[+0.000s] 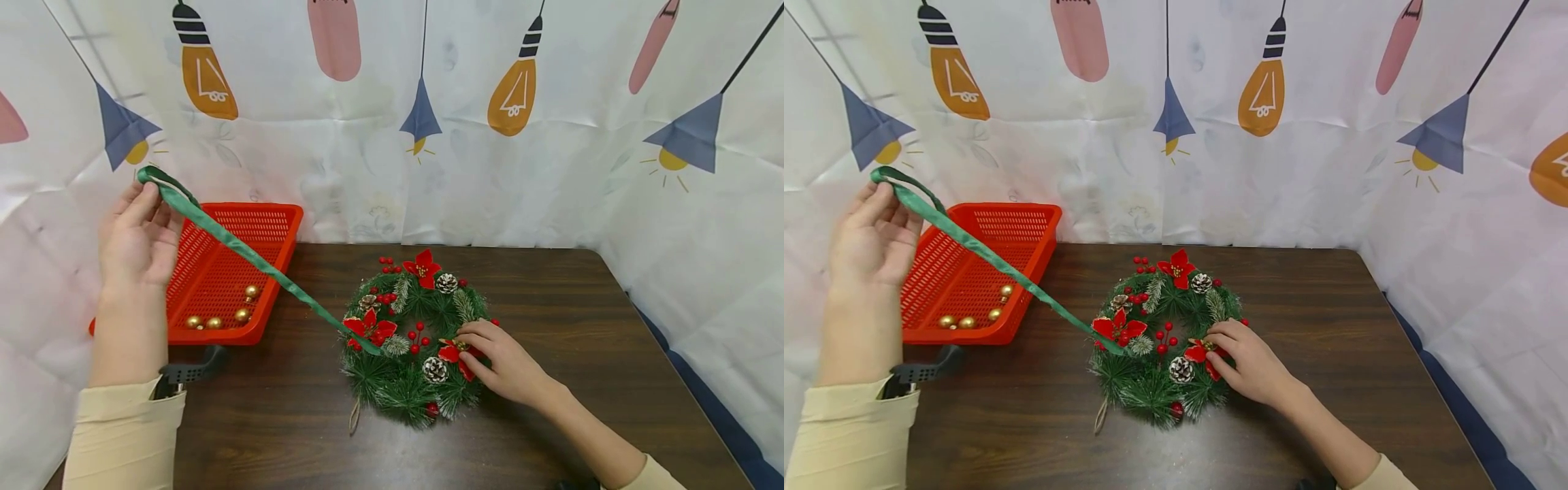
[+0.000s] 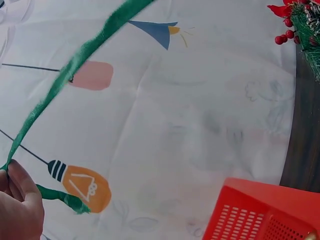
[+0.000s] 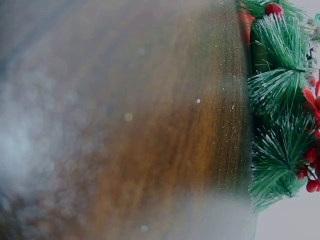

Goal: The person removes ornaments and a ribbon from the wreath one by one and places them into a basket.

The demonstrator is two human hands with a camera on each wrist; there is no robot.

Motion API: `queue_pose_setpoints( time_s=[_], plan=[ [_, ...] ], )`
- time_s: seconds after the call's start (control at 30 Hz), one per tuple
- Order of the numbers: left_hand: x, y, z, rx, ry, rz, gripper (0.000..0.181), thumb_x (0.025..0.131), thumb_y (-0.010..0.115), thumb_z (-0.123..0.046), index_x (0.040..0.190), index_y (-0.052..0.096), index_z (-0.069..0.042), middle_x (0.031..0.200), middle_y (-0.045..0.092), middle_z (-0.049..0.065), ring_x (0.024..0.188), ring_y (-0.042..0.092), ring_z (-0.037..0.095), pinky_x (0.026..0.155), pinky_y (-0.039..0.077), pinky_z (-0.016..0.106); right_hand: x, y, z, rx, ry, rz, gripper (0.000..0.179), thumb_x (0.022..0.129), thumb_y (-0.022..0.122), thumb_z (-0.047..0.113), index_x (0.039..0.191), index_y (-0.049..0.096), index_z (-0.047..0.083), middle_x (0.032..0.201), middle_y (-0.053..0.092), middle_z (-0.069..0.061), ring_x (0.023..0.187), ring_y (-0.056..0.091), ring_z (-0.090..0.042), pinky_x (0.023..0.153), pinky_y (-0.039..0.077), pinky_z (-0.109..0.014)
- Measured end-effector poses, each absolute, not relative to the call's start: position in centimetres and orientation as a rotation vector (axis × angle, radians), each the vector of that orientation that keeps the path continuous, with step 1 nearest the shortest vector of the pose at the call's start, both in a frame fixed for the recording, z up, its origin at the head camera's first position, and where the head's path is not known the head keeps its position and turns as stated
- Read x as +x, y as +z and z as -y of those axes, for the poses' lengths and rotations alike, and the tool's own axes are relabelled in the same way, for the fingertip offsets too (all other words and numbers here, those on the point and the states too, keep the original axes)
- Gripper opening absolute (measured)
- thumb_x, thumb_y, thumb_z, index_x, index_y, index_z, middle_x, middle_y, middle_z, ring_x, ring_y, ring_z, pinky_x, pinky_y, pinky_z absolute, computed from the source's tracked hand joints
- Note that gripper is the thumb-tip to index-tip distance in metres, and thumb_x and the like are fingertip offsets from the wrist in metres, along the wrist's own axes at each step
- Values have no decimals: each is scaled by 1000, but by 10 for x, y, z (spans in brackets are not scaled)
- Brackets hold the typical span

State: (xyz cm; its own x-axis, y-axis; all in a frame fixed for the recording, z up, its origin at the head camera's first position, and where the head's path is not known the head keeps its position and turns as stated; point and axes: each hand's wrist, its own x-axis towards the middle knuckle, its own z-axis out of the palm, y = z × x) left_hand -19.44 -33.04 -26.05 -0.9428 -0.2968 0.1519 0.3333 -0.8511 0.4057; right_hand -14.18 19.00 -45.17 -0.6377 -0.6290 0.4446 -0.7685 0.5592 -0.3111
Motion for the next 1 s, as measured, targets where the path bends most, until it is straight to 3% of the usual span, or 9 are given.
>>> queue_pose_setpoints(
  time_s=[0.6, 1.0],
  plan=[
    [-202, -235, 319, -220, -2681, 736, 17, 96, 59, 16, 112, 63, 14, 94, 70, 23, 73, 71, 35, 69, 62, 40, -143, -451, -189, 1166, 696, 2516, 24, 96, 74, 18, 118, 70, 9, 123, 66, -8, 116, 60, -21, 97, 53, -45],
    [-208, -211, 330, -151, -2657, 749, 19, 94, 61, 17, 113, 64, 13, 96, 71, 24, 72, 71, 36, 72, 63, 42, -143, -450, -189, 1158, 697, 2523, 24, 96, 74, 19, 118, 71, 10, 123, 66, -7, 117, 60, -21, 98, 52, -45]
  ],
)
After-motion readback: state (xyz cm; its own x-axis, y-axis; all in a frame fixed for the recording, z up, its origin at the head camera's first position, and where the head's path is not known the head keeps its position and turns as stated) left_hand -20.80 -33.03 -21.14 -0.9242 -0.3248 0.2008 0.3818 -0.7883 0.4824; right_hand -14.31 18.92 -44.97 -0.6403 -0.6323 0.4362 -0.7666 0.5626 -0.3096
